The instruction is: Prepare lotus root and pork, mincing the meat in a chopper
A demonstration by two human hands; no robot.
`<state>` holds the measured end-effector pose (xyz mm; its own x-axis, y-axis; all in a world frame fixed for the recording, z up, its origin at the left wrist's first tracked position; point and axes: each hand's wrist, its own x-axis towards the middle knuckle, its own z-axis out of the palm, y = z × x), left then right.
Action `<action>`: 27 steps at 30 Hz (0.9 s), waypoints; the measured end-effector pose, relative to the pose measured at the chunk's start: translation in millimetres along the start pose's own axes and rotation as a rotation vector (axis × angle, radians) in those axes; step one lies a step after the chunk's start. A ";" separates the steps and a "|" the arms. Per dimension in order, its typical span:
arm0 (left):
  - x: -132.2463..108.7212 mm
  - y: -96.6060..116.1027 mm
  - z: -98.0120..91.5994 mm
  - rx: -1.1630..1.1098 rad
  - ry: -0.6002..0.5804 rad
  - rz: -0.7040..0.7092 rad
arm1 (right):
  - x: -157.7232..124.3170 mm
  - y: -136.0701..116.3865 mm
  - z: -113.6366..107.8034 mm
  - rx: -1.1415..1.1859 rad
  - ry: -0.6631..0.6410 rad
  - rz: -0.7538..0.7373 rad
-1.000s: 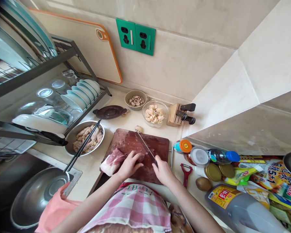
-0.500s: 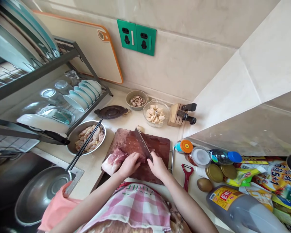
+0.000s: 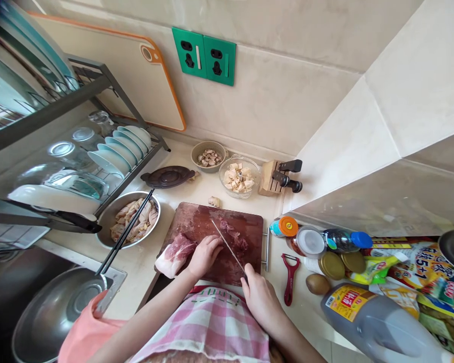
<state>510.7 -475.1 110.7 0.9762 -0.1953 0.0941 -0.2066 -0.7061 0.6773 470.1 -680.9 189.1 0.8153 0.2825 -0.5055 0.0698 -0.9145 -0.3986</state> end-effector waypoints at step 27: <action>2.8 -12.0 -14.6 -0.090 0.017 -0.084 | 102.4 -50.9 -0.8 0.009 0.022 -0.106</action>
<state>517.0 -457.3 113.6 0.9909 -0.1263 0.0458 -0.1180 -0.6553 0.7461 550.5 -605.7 158.3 0.8162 0.3712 -0.4427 0.1515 -0.8770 -0.4561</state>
